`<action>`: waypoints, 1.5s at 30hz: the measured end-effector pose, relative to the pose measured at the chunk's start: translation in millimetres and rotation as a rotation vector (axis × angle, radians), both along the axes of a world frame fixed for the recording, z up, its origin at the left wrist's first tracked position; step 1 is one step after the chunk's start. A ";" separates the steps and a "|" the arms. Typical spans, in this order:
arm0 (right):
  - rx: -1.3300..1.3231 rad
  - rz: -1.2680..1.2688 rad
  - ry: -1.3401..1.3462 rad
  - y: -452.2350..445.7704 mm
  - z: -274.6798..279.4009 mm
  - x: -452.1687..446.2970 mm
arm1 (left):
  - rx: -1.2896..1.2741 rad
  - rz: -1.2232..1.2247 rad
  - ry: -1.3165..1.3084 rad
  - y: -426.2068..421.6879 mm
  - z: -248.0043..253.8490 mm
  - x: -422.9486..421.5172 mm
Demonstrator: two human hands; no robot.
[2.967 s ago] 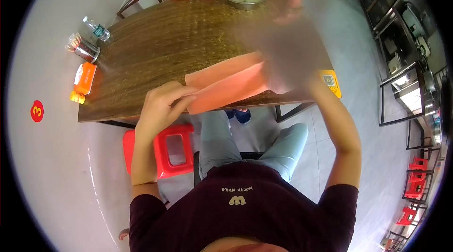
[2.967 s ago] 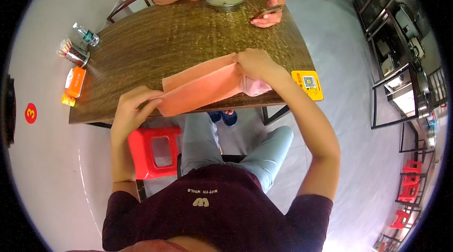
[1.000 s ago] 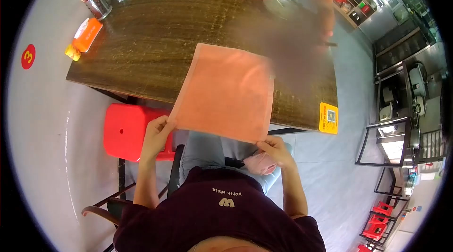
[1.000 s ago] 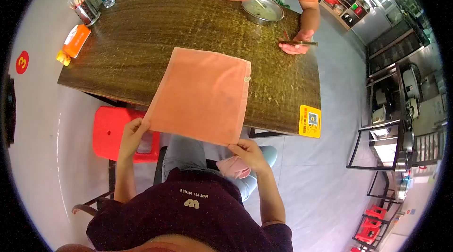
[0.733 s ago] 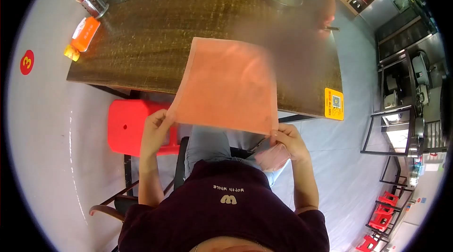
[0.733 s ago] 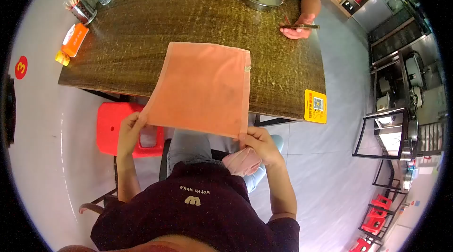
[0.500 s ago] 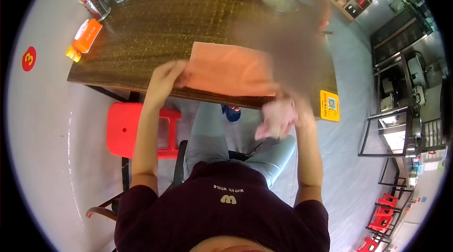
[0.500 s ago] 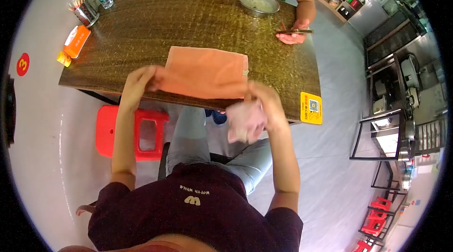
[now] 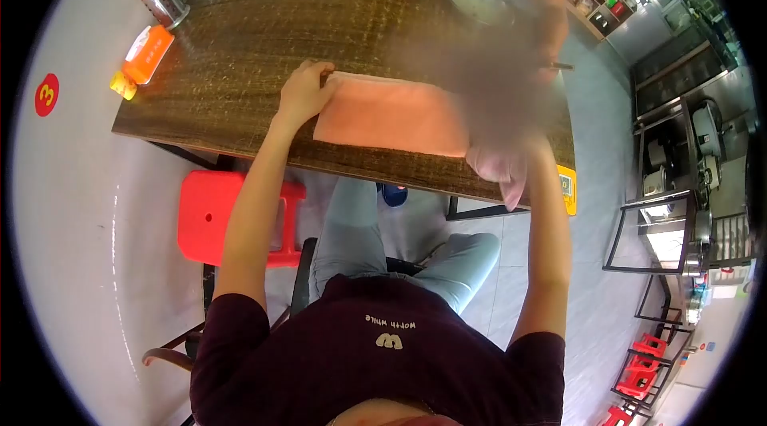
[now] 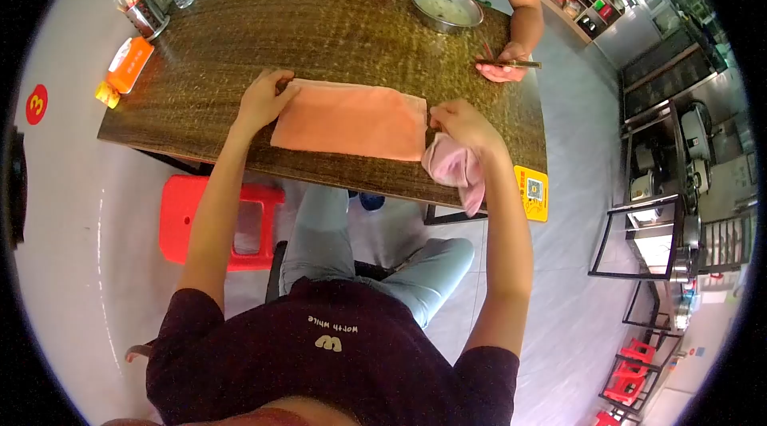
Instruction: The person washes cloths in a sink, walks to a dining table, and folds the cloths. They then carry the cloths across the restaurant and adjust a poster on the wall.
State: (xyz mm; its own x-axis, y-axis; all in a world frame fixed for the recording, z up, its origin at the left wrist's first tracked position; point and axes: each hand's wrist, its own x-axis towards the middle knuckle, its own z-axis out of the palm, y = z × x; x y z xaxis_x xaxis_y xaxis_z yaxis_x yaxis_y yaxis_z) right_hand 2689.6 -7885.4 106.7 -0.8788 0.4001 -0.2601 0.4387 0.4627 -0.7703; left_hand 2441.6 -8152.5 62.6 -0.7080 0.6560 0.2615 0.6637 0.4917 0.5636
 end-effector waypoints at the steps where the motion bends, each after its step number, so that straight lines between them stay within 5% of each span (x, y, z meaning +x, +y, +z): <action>1: 0.038 0.006 -0.030 10.3 -10.4 -14.1 | -0.012 -0.004 0.002 1.7 -0.6 -2.0; 11: 0.546 0.141 -0.297 7.7 -16.8 -64.8 | 0.030 -0.051 0.008 0.4 -10.4 -4.9; 23: 0.486 0.069 -0.234 18.8 -10.9 -52.3 | 0.180 -0.091 0.000 8.8 -6.5 -9.0; 29: 0.476 0.024 -0.182 19.7 -18.3 -54.9 | -0.074 -0.135 -0.024 9.3 12.4 -11.3; 32: 0.465 0.091 -0.068 29.3 -28.4 -56.4 | -0.003 -0.167 -0.108 11.4 5.3 -21.0; 35: 0.578 -0.032 -0.154 -30.2 51.1 -44.5 | -0.004 -0.163 -0.138 11.9 5.9 -20.4; 40: 0.419 0.205 -0.054 26.7 -20.5 -59.0 | -0.032 -0.185 -0.099 10.6 2.9 -22.1; 45: 0.371 0.264 -0.019 25.0 -17.9 -57.3 | -0.123 -0.226 -0.125 7.7 17.1 -18.0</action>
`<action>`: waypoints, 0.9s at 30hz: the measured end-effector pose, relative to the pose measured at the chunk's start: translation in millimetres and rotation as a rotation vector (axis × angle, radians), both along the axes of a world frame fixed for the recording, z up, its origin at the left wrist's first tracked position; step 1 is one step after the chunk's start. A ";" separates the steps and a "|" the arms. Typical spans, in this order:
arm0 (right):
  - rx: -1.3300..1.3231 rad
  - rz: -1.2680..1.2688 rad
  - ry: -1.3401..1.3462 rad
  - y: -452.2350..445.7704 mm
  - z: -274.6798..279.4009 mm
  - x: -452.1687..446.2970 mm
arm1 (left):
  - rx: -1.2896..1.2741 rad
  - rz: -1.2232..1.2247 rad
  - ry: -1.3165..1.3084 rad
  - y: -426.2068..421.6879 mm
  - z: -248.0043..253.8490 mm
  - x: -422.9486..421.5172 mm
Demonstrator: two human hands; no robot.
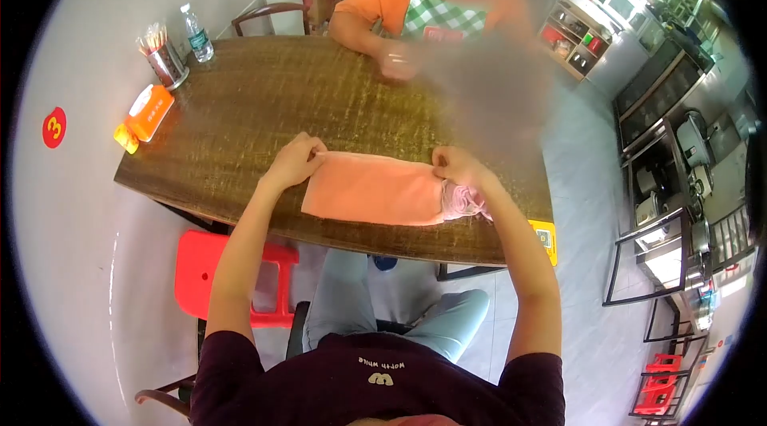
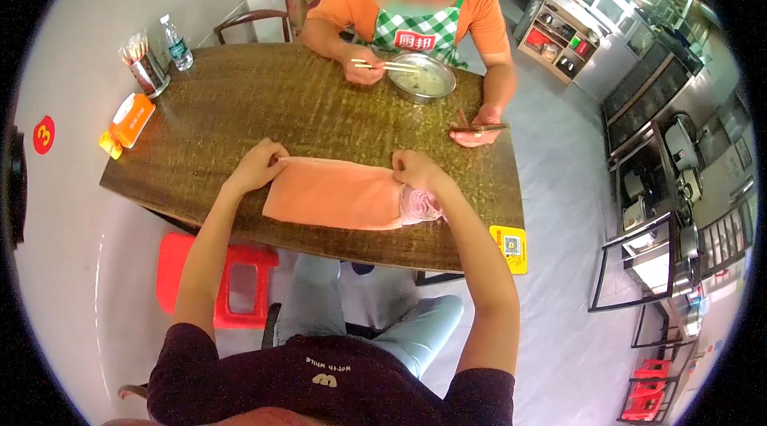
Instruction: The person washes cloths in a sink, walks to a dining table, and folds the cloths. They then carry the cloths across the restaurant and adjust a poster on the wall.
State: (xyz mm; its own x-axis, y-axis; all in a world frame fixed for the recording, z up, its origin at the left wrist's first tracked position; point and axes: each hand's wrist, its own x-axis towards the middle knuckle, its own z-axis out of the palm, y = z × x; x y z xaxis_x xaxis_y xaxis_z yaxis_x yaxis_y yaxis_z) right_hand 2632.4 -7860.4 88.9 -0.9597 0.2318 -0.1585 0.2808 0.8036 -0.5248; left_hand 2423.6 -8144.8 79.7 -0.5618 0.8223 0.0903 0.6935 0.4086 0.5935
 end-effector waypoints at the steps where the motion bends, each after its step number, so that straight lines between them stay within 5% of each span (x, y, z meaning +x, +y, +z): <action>1: -0.018 0.012 0.005 1.2 0.9 0.1 | 0.005 -0.028 0.037 -1.5 2.8 -0.1; 7: -0.134 0.003 0.163 -1.2 15.0 10.4 | 0.103 -0.131 -0.276 -13.0 25.4 -3.2; 14: 0.541 -0.057 0.365 -56.4 148.6 38.0 | 0.472 -0.097 0.050 -9.0 98.5 4.0; 17: 0.566 -0.053 0.375 -66.1 148.7 49.7 | 0.502 -0.116 0.007 -17.0 99.7 7.7; 20: 1.035 0.184 0.507 -52.7 85.8 51.8 | 0.485 -0.123 0.000 -29.9 70.7 21.0; 25: 0.942 0.306 0.035 -114.3 46.6 87.3 | 0.076 -0.091 0.160 -73.1 21.8 69.6; 27: 0.932 0.222 0.108 -121.6 42.5 101.6 | 0.099 -0.098 0.095 -85.6 8.1 71.6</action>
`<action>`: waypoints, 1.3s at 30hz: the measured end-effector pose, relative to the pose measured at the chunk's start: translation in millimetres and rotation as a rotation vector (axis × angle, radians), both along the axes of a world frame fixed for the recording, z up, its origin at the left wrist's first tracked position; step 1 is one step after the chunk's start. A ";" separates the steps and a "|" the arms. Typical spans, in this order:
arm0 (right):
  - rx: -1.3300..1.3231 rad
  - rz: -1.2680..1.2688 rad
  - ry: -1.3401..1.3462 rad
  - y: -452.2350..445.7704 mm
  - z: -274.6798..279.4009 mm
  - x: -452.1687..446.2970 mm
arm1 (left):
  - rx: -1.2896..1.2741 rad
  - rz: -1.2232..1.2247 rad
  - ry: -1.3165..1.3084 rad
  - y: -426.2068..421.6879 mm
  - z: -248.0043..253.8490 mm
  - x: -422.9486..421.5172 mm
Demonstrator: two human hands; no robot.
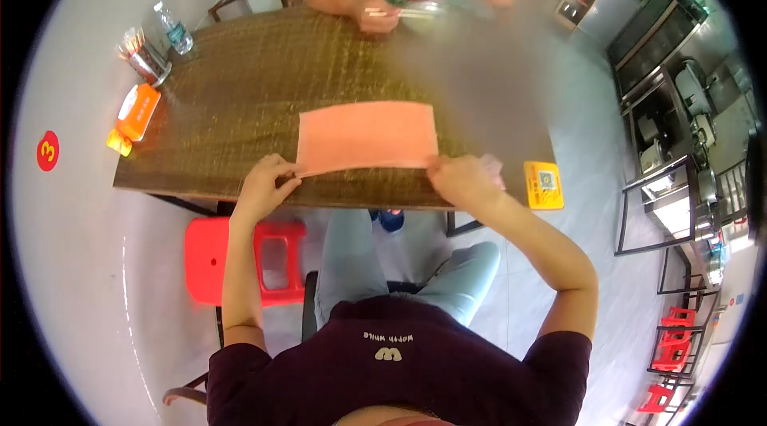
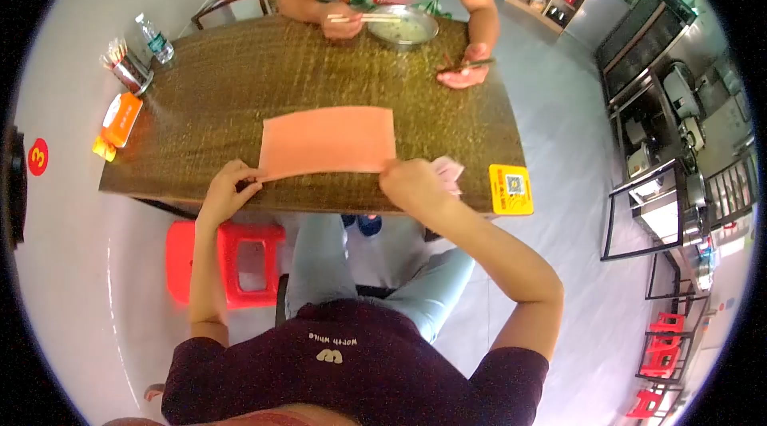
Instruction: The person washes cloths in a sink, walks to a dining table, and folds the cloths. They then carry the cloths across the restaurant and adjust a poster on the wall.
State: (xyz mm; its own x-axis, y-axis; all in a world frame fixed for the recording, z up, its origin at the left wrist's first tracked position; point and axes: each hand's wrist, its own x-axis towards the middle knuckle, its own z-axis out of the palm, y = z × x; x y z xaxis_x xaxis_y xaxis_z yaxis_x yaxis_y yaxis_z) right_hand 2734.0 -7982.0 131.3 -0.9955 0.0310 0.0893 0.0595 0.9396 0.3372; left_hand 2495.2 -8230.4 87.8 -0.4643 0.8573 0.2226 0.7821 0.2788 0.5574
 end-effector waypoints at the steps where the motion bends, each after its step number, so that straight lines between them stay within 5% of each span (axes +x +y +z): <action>1: -0.013 -0.023 0.055 -0.9 -2.1 7.8 | 0.009 -0.006 -0.025 -5.0 -1.7 -0.9; 6: -0.192 -0.242 0.062 30.6 -1.5 49.4 | 0.138 0.409 -0.180 9.3 -6.0 -25.9; 13: -0.488 -0.477 0.475 25.0 -2.9 130.9 | -0.141 0.525 0.069 62.8 -16.9 -16.0; 20: -0.781 -0.776 0.599 3.8 -32.1 182.6 | -0.204 0.591 -0.079 71.6 -24.4 -17.9; 26: -1.070 -0.837 0.656 -9.1 -71.8 189.7 | -0.165 0.596 -0.044 76.8 -20.3 -9.8; 32: -1.129 -0.789 0.621 -9.2 -90.7 185.7 | 0.016 0.593 -0.399 77.8 -21.6 -14.7; 35: -1.121 -0.774 0.579 -6.0 -101.9 185.5 | 0.119 0.440 -0.645 88.2 -14.8 -18.4; 39: -1.139 -0.759 0.526 -5.4 -107.3 181.2 | 0.260 0.282 -0.616 131.9 15.7 13.1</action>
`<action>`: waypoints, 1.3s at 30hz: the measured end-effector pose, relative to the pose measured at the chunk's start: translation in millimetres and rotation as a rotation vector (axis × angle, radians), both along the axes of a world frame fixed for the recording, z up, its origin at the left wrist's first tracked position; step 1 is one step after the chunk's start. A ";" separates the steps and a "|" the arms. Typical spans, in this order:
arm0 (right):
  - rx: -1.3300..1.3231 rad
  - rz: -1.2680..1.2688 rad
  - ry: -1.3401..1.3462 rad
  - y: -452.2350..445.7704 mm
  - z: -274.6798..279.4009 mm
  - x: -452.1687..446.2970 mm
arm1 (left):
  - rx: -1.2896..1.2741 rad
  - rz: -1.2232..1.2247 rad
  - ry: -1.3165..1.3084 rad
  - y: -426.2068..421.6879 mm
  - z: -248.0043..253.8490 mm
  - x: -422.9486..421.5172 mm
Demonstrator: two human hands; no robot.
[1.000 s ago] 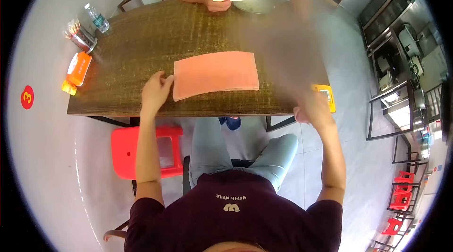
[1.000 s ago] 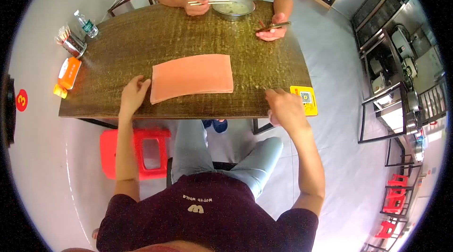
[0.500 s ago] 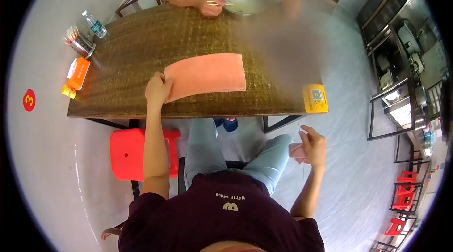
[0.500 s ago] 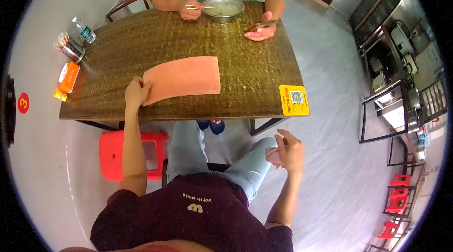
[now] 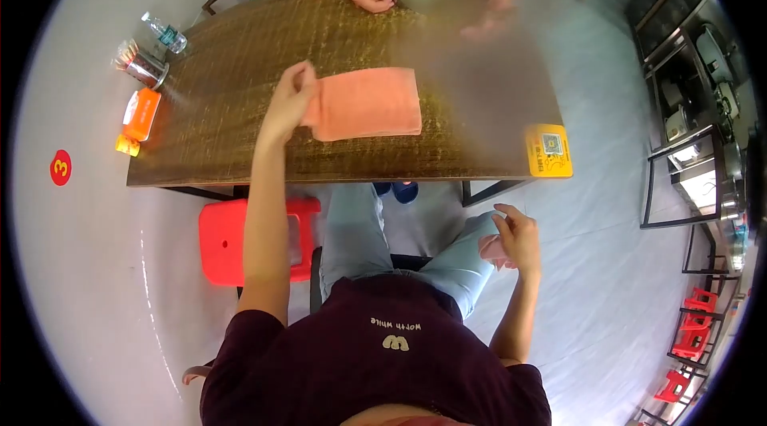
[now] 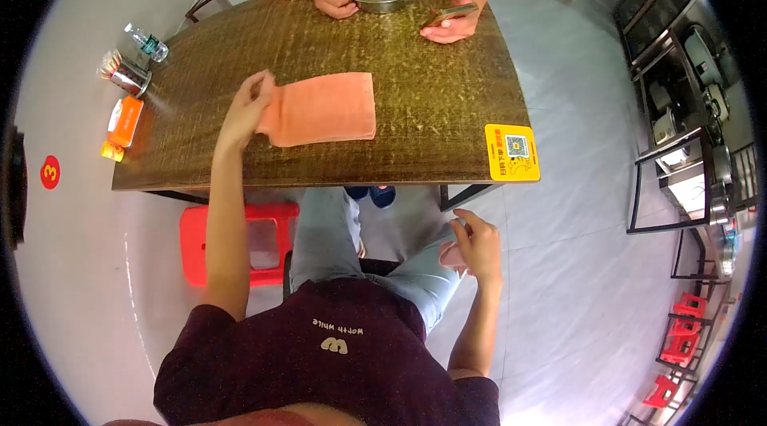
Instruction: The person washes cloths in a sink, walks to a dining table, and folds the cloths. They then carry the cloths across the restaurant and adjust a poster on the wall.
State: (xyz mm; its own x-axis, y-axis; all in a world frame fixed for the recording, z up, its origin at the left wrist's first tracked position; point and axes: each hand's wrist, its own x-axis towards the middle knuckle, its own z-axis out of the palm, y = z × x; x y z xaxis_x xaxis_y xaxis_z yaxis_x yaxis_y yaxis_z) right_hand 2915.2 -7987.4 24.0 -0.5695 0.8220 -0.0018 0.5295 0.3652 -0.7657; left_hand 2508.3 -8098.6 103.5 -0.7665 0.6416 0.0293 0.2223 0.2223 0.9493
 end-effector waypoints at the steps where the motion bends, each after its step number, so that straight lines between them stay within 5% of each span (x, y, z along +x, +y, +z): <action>1: -0.004 0.004 -0.001 -0.1 -1.2 -0.2 | 0.024 -0.064 0.037 13.7 1.3 6.5; 6: -0.061 -0.003 -0.021 -1.3 -2.3 -0.5 | -0.063 -0.340 0.398 86.8 -26.1 45.3; 11: -0.054 -0.027 -0.031 -2.8 -9.7 8.6 | -0.175 -0.462 0.456 88.7 -29.1 63.8; 17: -0.066 0.010 -0.030 -3.0 -15.2 5.4 | -0.151 -0.342 0.964 90.3 -50.6 54.1; 20: -0.077 0.019 -0.019 -1.7 -12.9 1.2 | -0.354 -0.269 1.049 82.5 -66.0 61.3; 26: -0.049 0.058 -0.068 0.3 -12.7 0.6 | -0.348 -0.303 1.065 75.8 -77.8 57.8; 34: -0.026 0.154 -0.054 -7.8 -6.9 -18.8 | -0.751 -0.505 0.865 90.2 -39.1 59.0; 39: -0.032 0.177 -0.006 -16.2 -10.6 -17.0 | -0.382 -0.488 0.949 107.4 -66.7 63.8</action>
